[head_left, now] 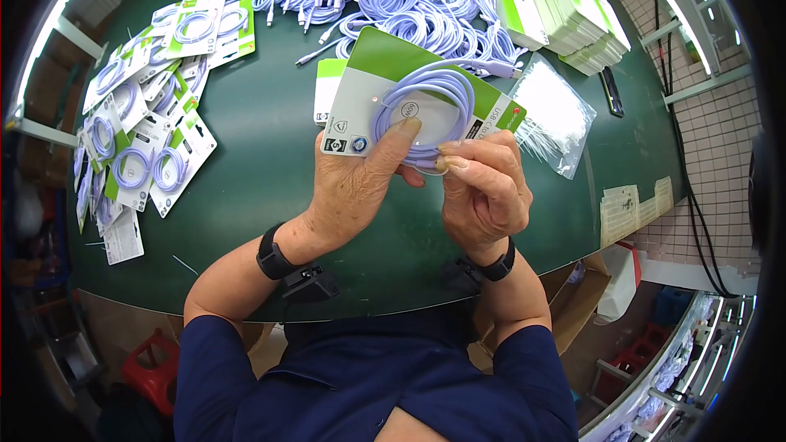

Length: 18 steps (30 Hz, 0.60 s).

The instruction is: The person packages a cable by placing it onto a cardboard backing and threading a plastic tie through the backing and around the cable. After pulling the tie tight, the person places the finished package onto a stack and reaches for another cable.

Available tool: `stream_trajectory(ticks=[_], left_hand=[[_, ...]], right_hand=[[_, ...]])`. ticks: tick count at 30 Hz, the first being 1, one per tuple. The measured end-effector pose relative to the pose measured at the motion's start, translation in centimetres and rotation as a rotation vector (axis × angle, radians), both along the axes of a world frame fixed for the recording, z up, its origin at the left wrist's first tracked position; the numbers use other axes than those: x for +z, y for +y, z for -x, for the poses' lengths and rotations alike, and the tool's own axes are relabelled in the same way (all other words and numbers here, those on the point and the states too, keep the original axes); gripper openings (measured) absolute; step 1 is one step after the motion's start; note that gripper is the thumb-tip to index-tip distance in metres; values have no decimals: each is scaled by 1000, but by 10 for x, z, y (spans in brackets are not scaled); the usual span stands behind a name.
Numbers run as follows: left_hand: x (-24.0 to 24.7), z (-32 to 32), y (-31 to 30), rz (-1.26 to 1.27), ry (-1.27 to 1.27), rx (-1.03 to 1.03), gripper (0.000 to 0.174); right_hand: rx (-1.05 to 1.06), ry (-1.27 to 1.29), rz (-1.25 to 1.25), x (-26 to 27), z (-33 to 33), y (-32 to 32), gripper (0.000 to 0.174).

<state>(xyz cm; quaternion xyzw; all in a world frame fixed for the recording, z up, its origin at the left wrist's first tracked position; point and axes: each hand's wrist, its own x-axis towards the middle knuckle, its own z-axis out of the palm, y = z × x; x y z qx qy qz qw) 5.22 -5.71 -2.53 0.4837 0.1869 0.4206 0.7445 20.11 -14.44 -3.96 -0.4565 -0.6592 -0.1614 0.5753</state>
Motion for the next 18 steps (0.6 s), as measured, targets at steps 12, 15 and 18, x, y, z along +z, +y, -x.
stream_trajectory(ticks=[12, 15, 18], left_hand=[[-2, 0, 1, -7, 8, 10, 26], [-2, -1, 0, -10, 8, 25, 25], [-3, -2, -1, -12, 7, 37, 24]], right_hand=[[20, 13, 6, -2, 0, 1, 23], [14, 16, 13, -2, 1, 2, 23], [4, -4, 35, 0, 2, 4, 23]])
